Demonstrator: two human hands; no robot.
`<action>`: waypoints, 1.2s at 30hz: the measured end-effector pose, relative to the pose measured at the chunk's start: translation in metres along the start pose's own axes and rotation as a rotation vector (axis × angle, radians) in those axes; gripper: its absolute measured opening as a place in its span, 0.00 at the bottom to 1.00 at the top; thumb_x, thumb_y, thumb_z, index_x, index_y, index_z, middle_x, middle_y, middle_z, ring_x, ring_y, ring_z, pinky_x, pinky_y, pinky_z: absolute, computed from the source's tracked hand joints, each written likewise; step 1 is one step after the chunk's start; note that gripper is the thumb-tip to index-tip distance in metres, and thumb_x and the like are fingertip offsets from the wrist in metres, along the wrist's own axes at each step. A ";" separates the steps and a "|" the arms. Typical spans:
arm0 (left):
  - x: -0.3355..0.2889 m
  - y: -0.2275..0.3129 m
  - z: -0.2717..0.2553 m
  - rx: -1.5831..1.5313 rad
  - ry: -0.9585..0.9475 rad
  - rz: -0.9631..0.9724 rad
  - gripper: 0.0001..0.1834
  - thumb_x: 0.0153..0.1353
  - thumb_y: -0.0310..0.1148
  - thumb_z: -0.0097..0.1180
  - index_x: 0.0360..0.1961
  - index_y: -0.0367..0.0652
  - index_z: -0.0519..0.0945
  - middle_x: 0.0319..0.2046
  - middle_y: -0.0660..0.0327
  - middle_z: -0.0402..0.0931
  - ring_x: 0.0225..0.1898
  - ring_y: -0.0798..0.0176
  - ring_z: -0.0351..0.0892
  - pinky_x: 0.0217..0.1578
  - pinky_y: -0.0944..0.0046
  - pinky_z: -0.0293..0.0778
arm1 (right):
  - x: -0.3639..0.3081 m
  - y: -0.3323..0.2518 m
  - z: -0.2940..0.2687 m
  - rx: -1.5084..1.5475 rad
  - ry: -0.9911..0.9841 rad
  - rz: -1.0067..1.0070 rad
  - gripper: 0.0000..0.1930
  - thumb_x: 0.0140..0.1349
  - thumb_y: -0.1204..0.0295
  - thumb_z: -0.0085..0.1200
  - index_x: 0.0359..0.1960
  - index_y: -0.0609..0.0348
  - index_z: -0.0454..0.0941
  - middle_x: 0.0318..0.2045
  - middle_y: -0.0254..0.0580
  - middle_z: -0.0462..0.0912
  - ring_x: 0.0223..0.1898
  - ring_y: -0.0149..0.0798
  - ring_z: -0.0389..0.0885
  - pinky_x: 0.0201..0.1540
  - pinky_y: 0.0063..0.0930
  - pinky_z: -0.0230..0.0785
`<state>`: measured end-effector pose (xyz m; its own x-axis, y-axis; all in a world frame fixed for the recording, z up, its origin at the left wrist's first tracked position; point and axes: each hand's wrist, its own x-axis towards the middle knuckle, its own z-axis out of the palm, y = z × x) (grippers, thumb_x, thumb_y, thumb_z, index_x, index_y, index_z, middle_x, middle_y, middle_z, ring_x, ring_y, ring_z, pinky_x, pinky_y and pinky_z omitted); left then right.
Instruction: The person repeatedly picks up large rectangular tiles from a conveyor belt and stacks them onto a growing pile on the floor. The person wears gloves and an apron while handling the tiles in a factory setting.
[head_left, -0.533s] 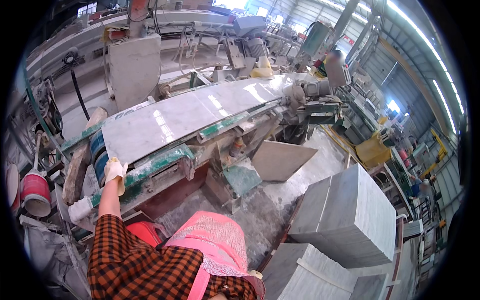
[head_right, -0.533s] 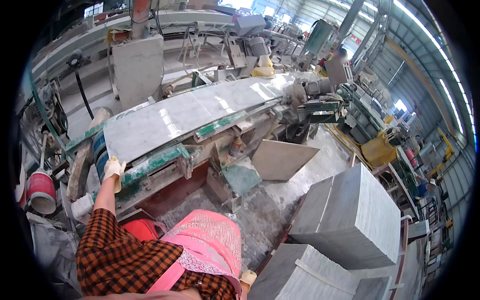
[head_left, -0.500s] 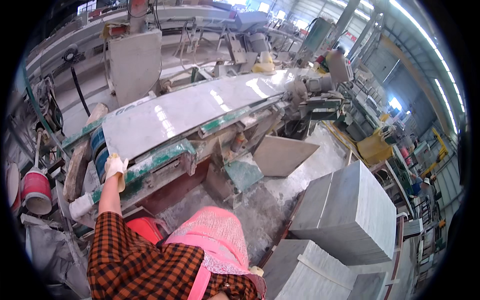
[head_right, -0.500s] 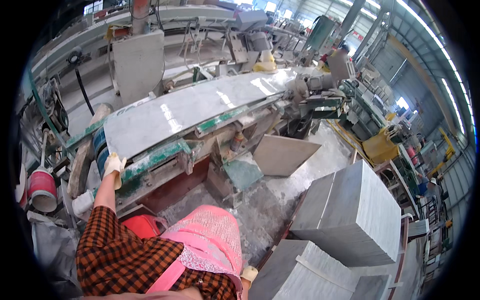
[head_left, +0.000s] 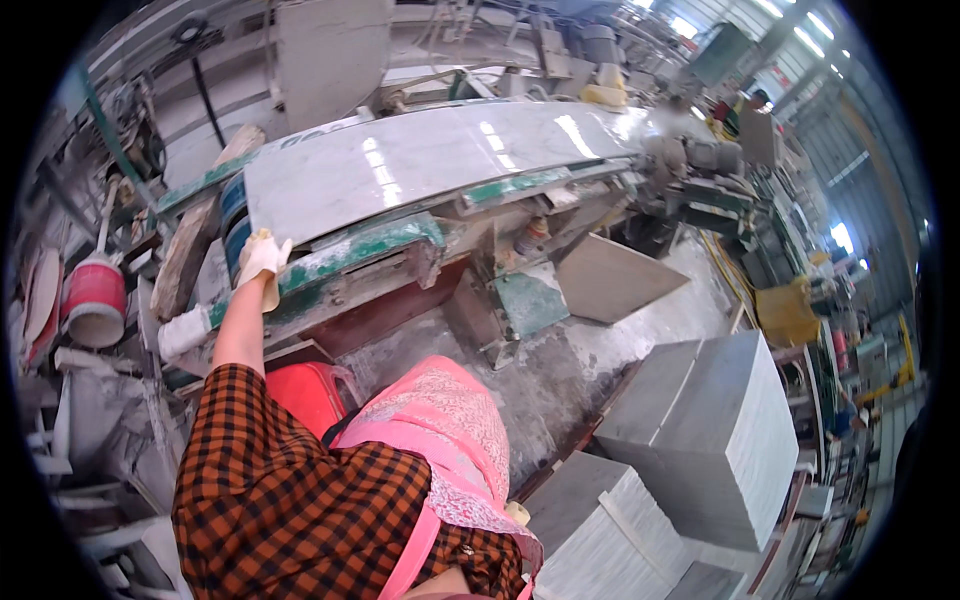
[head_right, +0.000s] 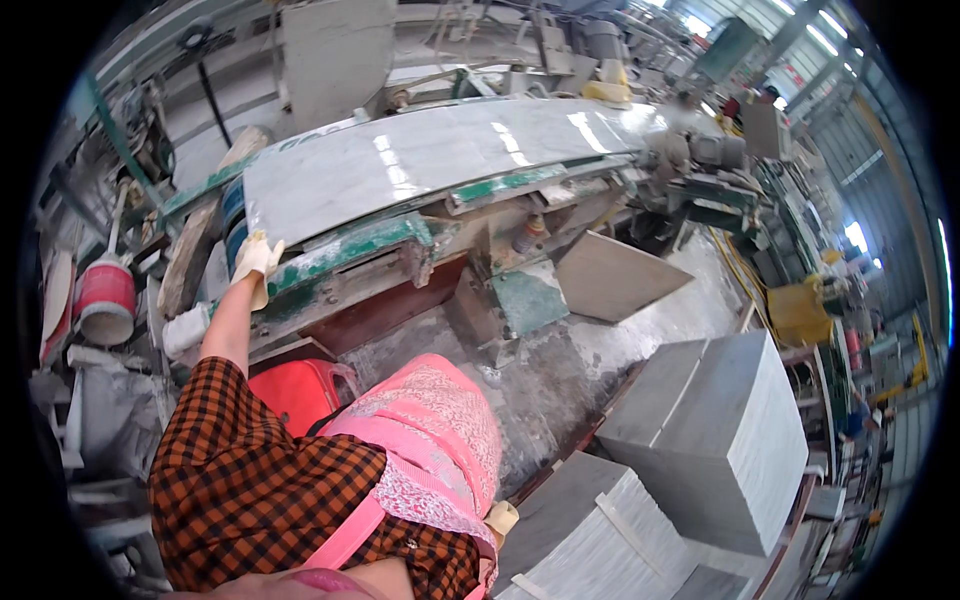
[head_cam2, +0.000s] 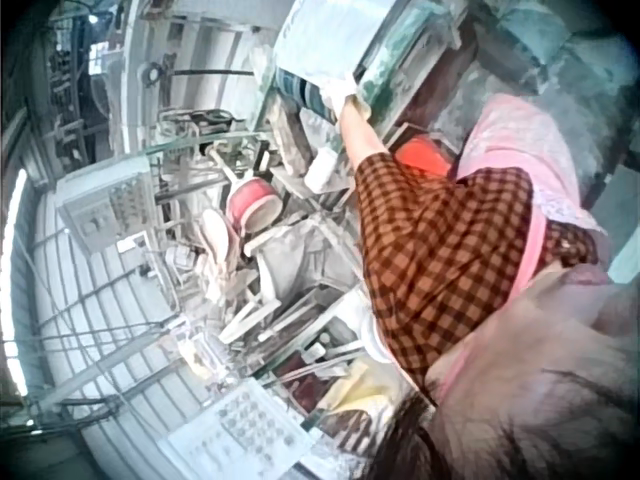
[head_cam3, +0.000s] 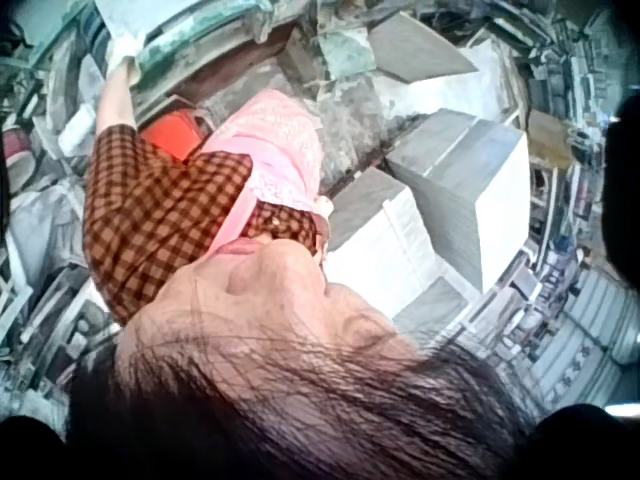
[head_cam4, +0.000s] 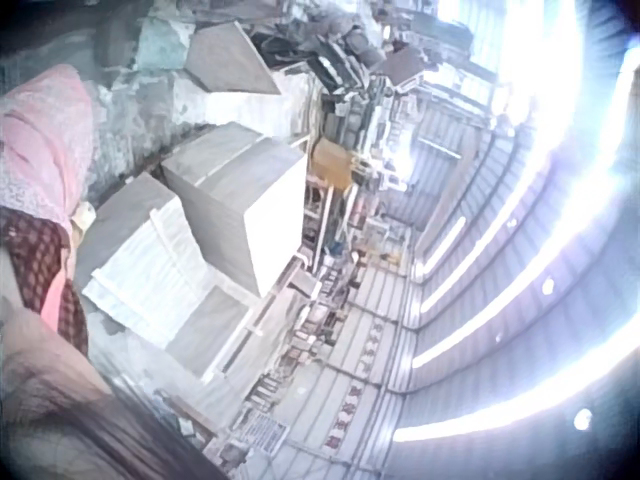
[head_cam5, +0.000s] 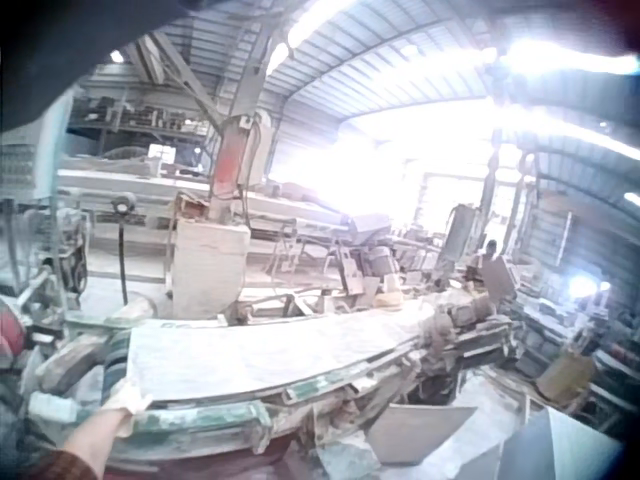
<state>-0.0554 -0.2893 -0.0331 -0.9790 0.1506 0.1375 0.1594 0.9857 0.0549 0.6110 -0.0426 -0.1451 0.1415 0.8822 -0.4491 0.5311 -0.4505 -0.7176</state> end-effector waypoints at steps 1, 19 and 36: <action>-0.004 0.002 -0.008 -0.017 -0.004 -0.011 0.32 0.58 0.58 0.49 0.46 0.38 0.78 0.47 0.47 0.77 0.52 0.45 0.75 0.53 0.52 0.71 | 0.002 -0.001 0.001 -0.008 -0.027 -0.008 0.17 0.52 0.70 0.41 0.22 0.74 0.78 0.22 0.51 0.82 0.23 0.42 0.77 0.29 0.38 0.70; -0.024 0.001 -0.021 -0.041 0.000 -0.055 0.30 0.65 0.48 0.45 0.56 0.32 0.73 0.57 0.42 0.71 0.60 0.44 0.68 0.63 0.56 0.62 | 0.101 -0.113 0.096 -0.186 -0.329 -0.176 0.17 0.54 0.69 0.43 0.25 0.74 0.78 0.24 0.52 0.82 0.22 0.39 0.75 0.27 0.34 0.66; 0.028 -0.030 0.001 -0.315 0.337 -0.506 0.29 0.57 0.45 0.56 0.53 0.34 0.73 0.45 0.45 0.77 0.49 0.46 0.76 0.48 0.51 0.73 | 0.135 -0.143 0.155 -0.228 -0.071 -0.372 0.16 0.56 0.69 0.43 0.28 0.75 0.77 0.25 0.54 0.81 0.27 0.44 0.77 0.34 0.39 0.68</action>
<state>-0.0872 -0.3142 -0.0321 -0.8578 -0.4050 0.3164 -0.2280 0.8517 0.4719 0.4244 0.1200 -0.1859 -0.1477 0.9634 -0.2235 0.7067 -0.0553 -0.7053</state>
